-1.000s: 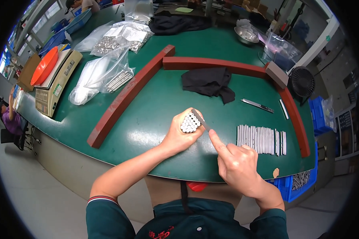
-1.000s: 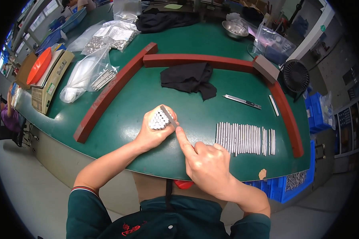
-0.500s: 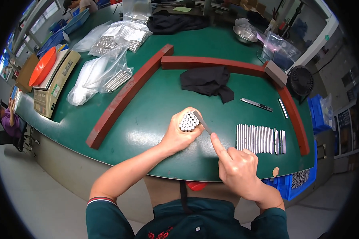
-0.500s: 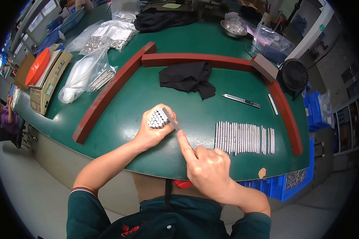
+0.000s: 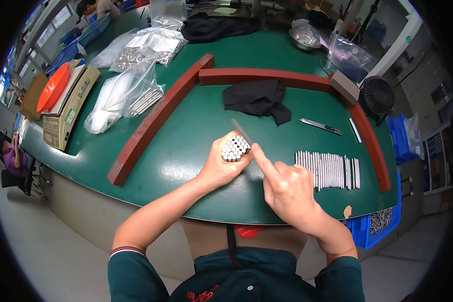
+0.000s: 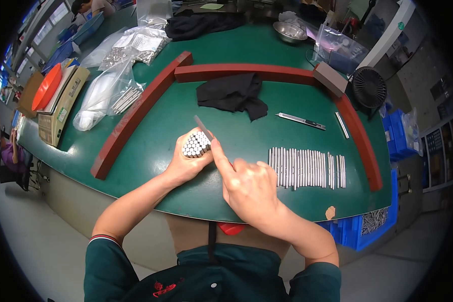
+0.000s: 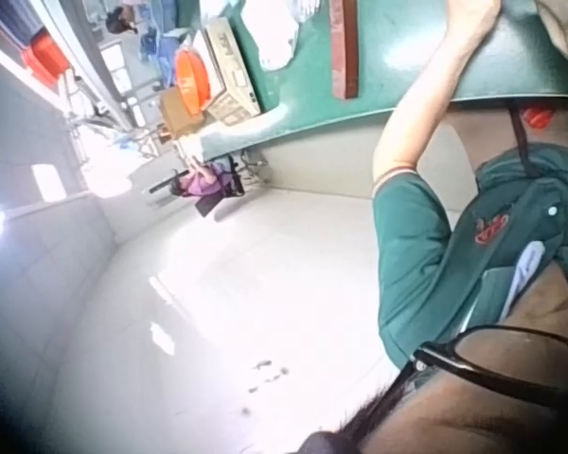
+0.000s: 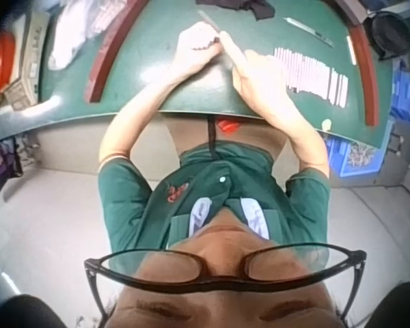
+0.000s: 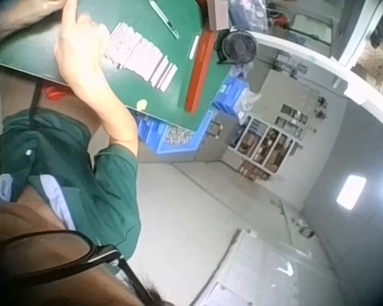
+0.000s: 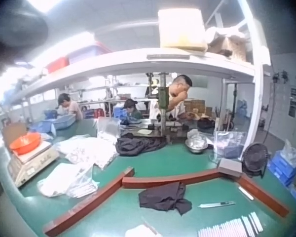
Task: The person gathers metal rods, polishes them with a sanding block, and organizes them into a bundle.
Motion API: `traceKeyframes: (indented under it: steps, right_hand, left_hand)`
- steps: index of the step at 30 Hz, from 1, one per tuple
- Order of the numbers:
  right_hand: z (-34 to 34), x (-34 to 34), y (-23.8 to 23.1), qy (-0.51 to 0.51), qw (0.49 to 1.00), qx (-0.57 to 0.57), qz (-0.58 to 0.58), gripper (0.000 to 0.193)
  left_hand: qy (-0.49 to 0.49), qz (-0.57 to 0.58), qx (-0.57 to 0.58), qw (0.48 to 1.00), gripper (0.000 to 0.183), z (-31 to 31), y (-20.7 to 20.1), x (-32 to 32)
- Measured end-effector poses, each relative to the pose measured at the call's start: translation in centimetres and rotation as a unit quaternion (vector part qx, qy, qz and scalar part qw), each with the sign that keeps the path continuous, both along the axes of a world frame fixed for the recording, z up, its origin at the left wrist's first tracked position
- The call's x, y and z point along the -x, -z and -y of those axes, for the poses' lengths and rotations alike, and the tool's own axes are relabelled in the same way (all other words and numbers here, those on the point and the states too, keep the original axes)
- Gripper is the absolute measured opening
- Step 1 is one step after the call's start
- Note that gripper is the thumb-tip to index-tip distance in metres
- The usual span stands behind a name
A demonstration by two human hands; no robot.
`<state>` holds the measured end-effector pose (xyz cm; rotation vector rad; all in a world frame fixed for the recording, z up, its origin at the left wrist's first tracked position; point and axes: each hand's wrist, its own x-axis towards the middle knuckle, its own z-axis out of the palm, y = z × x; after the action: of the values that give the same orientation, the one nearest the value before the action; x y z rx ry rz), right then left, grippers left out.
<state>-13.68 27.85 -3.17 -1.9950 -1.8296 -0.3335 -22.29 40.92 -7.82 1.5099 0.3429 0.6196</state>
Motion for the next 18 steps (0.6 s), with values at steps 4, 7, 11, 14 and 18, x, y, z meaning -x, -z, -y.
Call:
traceKeyframes:
  steps: [4, 7, 11, 14, 18]
  right_hand:
    - [0.6, -1.1, -0.9, 0.016, 0.999, -0.024, -0.025, 0.052]
    - [2.3, -0.5, -0.9, 0.005, 1.0, -0.005, -0.018, 0.054]
    - [2.5, 0.3, -0.6, 0.0, 0.999, 0.016, -0.027, 0.054]
    - [1.2, 0.2, -0.1, -0.004, 0.999, 0.021, -0.026, 0.053]
    - [-0.6, 0.2, -0.3, -0.007, 1.0, 0.016, -0.003, 0.053]
  left_hand:
    - [-0.017, -0.015, -0.016, 1.0, 0.013, -0.3, 0.8, 0.4]
    - [-0.01, -0.014, -0.011, 1.0, 0.013, -0.4, 0.8, 0.5]
    - [-0.004, -0.004, -0.028, 1.0, 0.012, -0.5, 0.9, 0.4]
    - [-0.006, 0.012, -0.017, 1.0, 0.012, -0.2, 0.6, 0.1]
    - [-0.006, 0.009, 0.016, 1.0, 0.012, -0.2, 0.6, 0.3]
